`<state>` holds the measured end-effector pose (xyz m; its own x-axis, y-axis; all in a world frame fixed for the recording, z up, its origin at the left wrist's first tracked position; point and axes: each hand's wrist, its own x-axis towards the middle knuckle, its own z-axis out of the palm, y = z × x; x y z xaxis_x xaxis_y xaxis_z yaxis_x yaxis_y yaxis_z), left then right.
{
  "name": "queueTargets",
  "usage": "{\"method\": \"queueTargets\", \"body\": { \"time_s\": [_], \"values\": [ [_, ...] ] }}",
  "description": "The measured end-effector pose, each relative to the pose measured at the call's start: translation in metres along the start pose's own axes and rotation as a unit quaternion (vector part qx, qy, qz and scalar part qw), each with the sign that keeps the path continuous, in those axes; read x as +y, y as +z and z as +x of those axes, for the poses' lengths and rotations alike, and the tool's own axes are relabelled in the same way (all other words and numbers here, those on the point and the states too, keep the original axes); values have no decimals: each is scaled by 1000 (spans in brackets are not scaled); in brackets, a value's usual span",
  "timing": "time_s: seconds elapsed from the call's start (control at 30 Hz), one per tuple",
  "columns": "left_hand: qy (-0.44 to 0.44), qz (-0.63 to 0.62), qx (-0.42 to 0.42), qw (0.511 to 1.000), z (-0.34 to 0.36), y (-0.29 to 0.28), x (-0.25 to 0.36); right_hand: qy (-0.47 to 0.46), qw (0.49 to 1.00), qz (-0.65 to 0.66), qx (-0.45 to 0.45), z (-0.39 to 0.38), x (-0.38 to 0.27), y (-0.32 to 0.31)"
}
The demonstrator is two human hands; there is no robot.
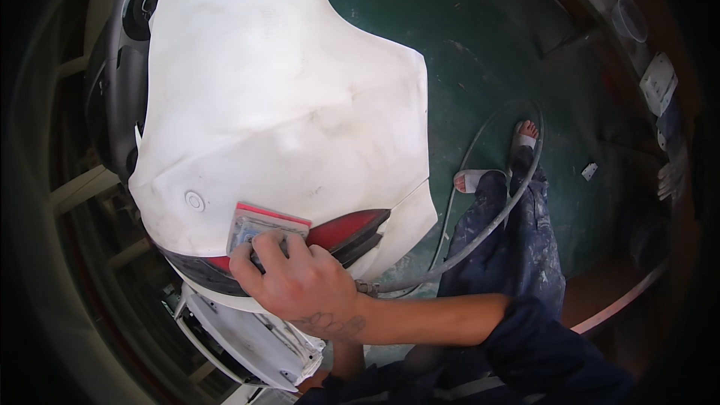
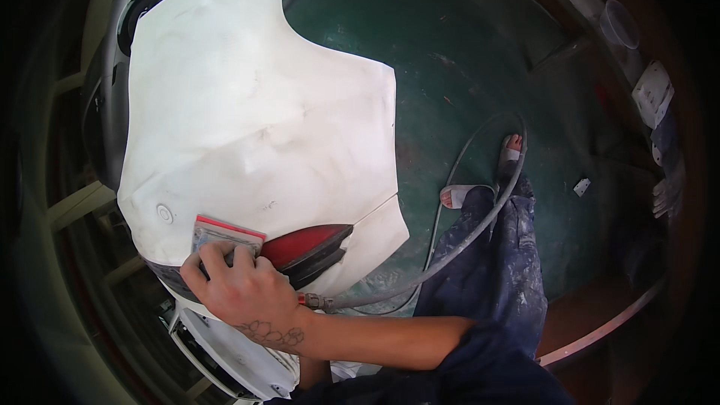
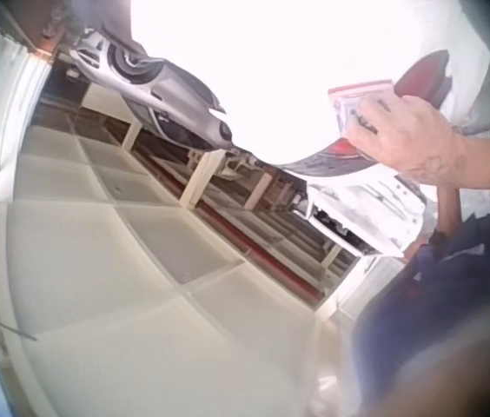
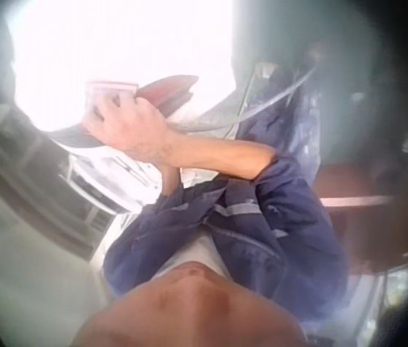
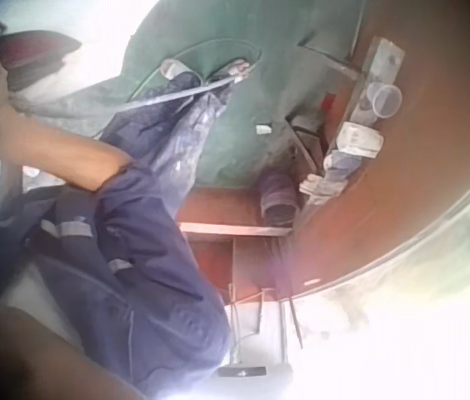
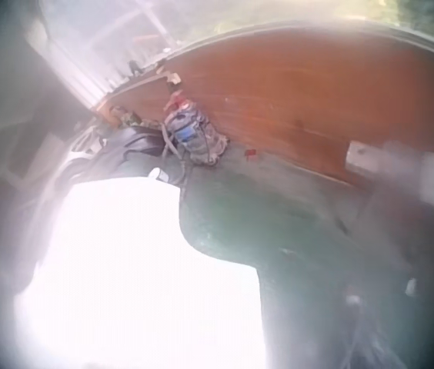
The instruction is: The person sands a white car bumper with a handheld power sander, moving across the surface in overlapping passes. The bumper is held steady with the left hand while the right hand operates the sander.
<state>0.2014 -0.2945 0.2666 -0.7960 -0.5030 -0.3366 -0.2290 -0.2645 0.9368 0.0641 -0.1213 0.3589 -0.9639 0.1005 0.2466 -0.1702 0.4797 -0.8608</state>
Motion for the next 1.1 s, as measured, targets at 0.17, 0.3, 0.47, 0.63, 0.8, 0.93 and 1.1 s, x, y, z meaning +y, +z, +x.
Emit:
{"method": "queueTargets", "body": {
  "time_s": [0.17, 0.3, 0.47, 0.63, 0.8, 0.93, 1.1],
  "values": [
    [61, 33, 128, 989, 5, 41, 9, 139, 979, 146, -23, -25, 90, -29],
    [78, 57, 170, 981, 1, 57, 14, 217, 961, 153, 72, -50, 155, -16],
    [88, 75, 145, 983, 8, 48, 11, 342, 915, 167, 134, -44, 174, -14],
    [65, 57, 142, 986, 6, 54, 13, 321, 910, 244, 97, -33, 113, -18],
    [74, 73, 169, 980, 4, 58, 14, 343, 913, 191, 112, -56, 153, -9],
    [84, 86, 150, 981, 9, 47, 13, 387, 897, 153, 148, -69, 206, 1],
    [78, 89, 154, 981, 11, 38, 13, 342, 910, 188, 138, -71, 168, -2]
  ]
}}
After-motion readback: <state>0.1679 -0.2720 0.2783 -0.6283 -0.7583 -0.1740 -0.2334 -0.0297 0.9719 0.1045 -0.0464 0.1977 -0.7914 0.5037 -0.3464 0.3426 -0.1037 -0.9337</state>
